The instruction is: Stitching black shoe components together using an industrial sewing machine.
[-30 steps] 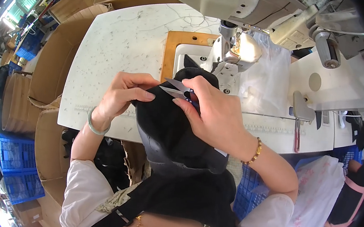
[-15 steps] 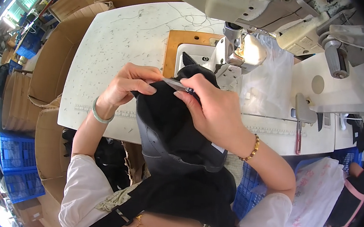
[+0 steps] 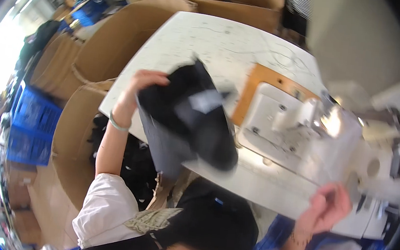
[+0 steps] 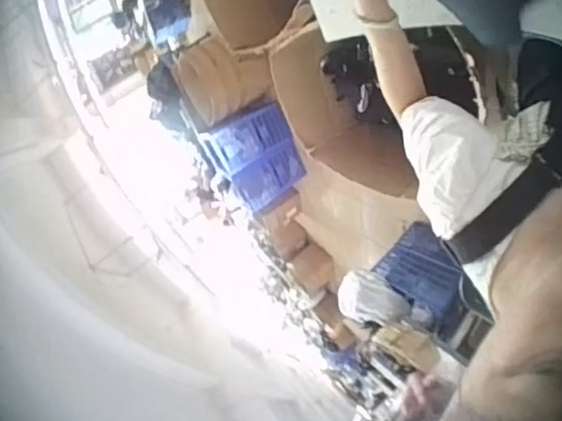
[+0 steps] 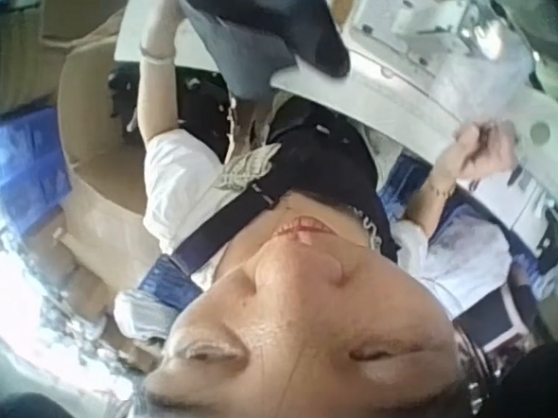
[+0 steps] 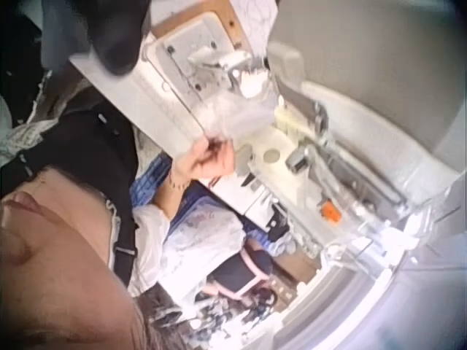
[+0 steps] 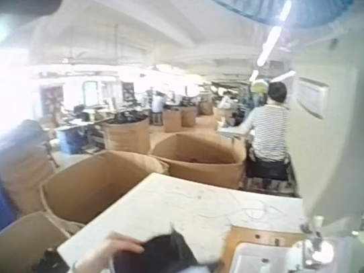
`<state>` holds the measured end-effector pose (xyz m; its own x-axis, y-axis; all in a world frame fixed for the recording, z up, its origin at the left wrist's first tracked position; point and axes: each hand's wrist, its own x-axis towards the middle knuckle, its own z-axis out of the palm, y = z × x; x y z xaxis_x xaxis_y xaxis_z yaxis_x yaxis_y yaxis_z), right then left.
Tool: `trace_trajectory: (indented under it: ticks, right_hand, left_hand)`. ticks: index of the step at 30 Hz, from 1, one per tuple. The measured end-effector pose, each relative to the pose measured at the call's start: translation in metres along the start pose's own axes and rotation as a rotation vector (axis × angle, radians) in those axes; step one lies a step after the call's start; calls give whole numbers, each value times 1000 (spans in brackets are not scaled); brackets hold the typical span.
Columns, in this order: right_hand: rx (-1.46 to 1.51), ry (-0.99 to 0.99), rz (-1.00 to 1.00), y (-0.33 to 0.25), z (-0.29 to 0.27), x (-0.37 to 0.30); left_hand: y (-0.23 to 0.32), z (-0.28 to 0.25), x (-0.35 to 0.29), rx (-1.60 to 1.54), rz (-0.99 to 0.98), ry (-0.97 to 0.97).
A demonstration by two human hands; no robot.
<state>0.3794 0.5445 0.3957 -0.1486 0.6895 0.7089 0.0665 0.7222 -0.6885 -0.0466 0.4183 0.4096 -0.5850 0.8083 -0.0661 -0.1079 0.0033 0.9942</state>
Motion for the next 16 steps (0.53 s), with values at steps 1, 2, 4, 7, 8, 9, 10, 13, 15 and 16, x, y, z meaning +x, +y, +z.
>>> trace_trajectory:
  ticks: [1,2,4,7,8,9,10,13,15,16]
  right_hand:
    - [5,-10,71,2,-9,-5]
    - [-22,-42,144,5,-15,-7]
    - [-139,-93,317,28,-29,-17]
    - [-566,-246,183,51,-21,-24]
    - [-554,-286,176,58,-23,-25]
    - [-680,-340,104,66,-29,-26]
    - [-818,-390,29,73,-38,-28]
    - [-1001,-538,-40,86,-68,-32]
    - [-1101,-593,-56,89,-78,-31]
    - [-1101,-615,-63,88,-75,-30]
  left_hand:
    - [-6,-50,7,-96,52,112]
    - [-7,-99,14,-198,98,217]
    - [-1,-154,17,-142,284,518]
    - [-16,-232,24,274,70,1008]
    - [-27,-263,15,700,-30,1027]
    - [-42,-285,0,1121,-150,996]
    - [-63,-295,-16,1113,-190,996]
    - [-113,-340,-97,917,-305,855]
    - [-168,-352,-156,1581,-360,441]
    - [-177,-356,-166,1573,-383,439]
